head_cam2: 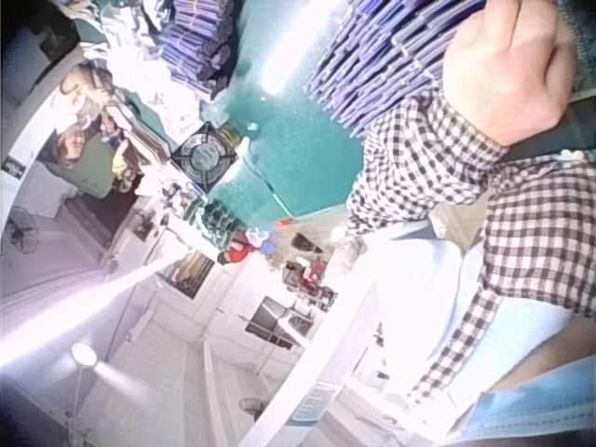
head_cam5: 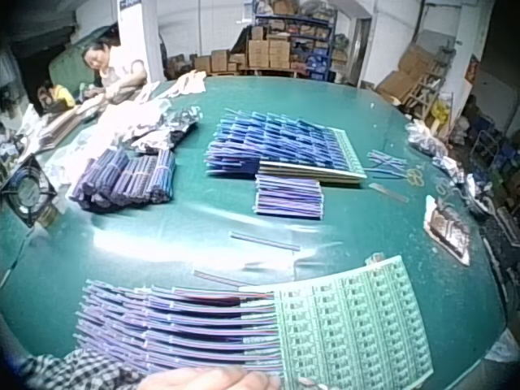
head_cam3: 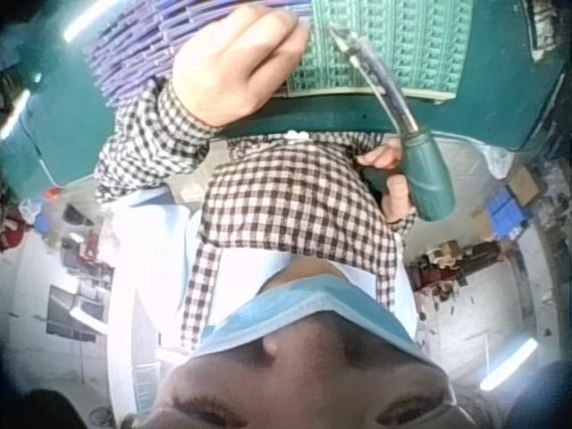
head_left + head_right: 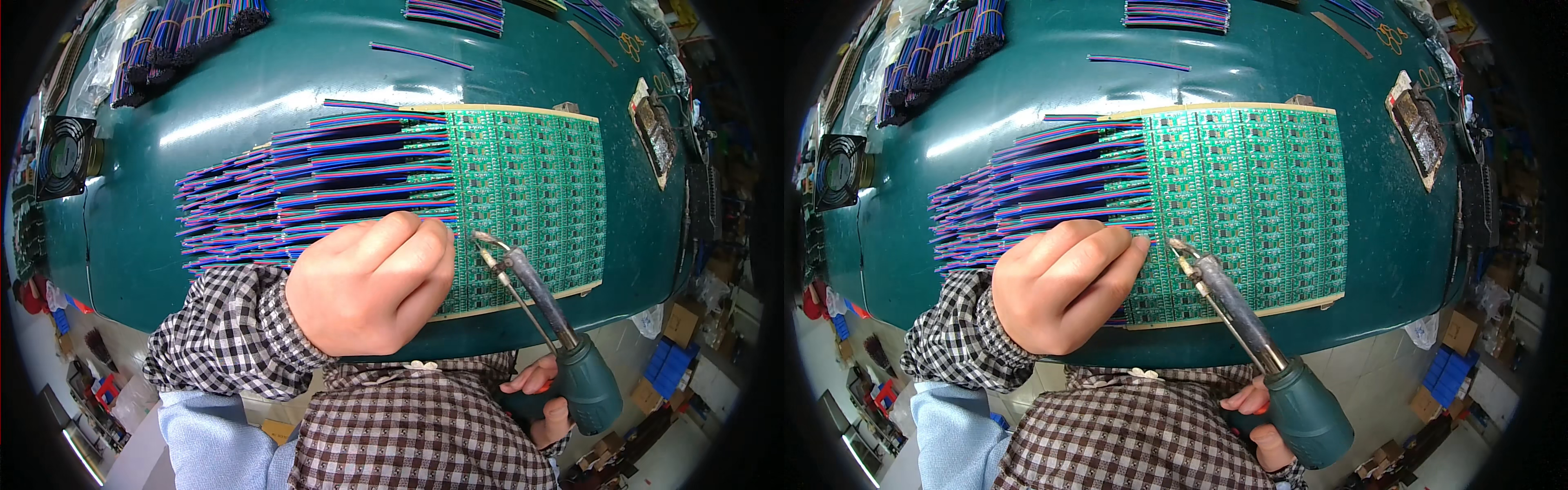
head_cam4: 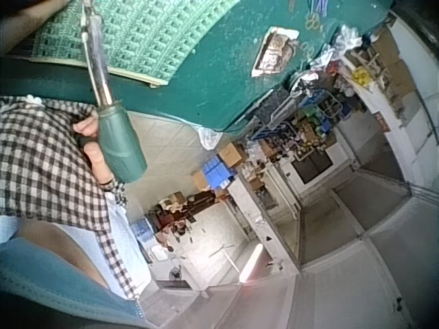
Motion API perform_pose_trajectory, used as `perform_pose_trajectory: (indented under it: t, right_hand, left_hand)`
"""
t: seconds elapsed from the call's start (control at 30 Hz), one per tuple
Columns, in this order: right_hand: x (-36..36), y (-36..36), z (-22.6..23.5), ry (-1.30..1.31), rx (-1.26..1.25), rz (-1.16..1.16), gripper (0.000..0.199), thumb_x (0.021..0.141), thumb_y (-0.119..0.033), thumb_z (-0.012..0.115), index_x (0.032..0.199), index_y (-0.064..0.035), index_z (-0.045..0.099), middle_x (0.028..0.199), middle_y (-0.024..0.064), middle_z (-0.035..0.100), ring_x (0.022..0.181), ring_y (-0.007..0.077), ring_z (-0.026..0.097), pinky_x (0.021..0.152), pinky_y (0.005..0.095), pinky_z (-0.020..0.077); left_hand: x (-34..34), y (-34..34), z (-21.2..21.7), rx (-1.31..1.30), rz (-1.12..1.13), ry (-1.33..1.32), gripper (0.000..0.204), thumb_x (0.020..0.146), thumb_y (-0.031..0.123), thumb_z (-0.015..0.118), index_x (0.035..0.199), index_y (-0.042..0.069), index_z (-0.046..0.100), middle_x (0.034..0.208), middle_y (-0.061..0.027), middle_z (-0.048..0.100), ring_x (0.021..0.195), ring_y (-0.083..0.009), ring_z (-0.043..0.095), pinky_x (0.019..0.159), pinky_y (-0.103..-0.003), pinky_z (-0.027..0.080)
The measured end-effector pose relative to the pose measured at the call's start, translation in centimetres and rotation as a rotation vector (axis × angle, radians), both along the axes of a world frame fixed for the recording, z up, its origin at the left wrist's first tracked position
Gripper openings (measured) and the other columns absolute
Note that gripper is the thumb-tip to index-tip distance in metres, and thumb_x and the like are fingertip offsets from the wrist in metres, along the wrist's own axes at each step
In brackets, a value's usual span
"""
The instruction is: The person repeatedly takes ribbon cables by hand, places them onto a circuit board panel, and solders them onto the board using a soldering iron.
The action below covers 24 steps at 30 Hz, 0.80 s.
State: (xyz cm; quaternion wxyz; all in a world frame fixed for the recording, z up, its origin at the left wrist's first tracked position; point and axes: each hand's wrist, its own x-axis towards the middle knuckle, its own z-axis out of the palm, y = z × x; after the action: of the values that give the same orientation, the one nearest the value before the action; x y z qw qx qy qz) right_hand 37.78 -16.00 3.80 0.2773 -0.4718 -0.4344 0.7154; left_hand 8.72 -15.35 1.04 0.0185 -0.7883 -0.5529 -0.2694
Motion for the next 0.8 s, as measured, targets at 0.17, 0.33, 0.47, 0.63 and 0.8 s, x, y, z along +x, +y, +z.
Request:
perform_pose_trajectory:
  t: [0.17, 0.33, 0.47, 0.63, 0.8]
  right_hand:
    - [-0.2, 0.1, -0.4, 0.040, 0.020, -0.021, 0.064, 0.087, -0.042, 0.063, 0.118, 0.0099, 0.041, 0.087, 0.0128, 0.054, 0.087, 0.0258, 0.059, 0.075, 0.0439, 0.0577]
    - [-1.1, 1.5, 0.3, 0.035, 0.118, -0.028, 0.062, 0.089, -0.044, 0.058, 0.115, 0.0093, 0.042, 0.086, 0.0130, 0.054, 0.082, 0.0238, 0.059, 0.071, 0.0383, 0.0586]
    - [-2.0, 3.0, -0.8, 0.173, 0.139, -0.105, 0.053, 0.092, -0.043, 0.050, 0.109, 0.0075, 0.042, 0.084, 0.0142, 0.052, 0.068, 0.0224, 0.059, 0.061, 0.0328, 0.0588]
    - [-0.6, 4.3, -2.1, 0.308, 0.153, -0.180, 0.054, 0.093, -0.043, 0.047, 0.113, 0.0073, 0.041, 0.087, 0.0147, 0.052, 0.085, 0.0250, 0.057, 0.052, 0.0306, 0.0598]
    - [-0.3, 5.3, -1.6, 0.358, 0.045, -0.195, 0.058, 0.088, -0.042, 0.054, 0.112, 0.0102, 0.044, 0.093, 0.0194, 0.053, 0.090, 0.0298, 0.058, 0.061, 0.0387, 0.0617]
  left_hand:
    - [-0.1, 0.2, 0.1, -0.010, 0.001, 0.011, 0.034, 0.061, 0.007, 0.064, 0.094, -0.004, 0.066, 0.093, -0.0112, 0.059, 0.076, -0.0208, 0.061, 0.060, -0.027, 0.051]
    - [-0.1, 0.7, 0.7, 0.020, -0.005, 0.061, 0.038, 0.059, 0.009, 0.062, 0.095, -0.004, 0.066, 0.091, -0.0107, 0.060, 0.076, -0.0202, 0.061, 0.059, -0.026, 0.050]
    - [-0.4, 0.7, 1.2, -0.024, -0.010, 0.054, 0.038, 0.061, 0.009, 0.060, 0.096, -0.003, 0.066, 0.093, -0.0116, 0.061, 0.077, -0.0217, 0.062, 0.062, -0.029, 0.052]
    - [-3.9, 4.2, 6.0, -0.212, -0.023, -0.311, 0.027, 0.064, -0.003, 0.066, 0.091, 0.003, 0.067, 0.090, -0.0126, 0.063, 0.082, -0.0253, 0.063, 0.070, -0.035, 0.051]
    - [-8.3, 13.8, -0.1, -0.307, 0.079, -0.182, 0.014, 0.074, 0.002, 0.067, 0.088, 0.005, 0.065, 0.085, -0.0126, 0.059, 0.081, -0.0258, 0.061, 0.071, -0.033, 0.049]
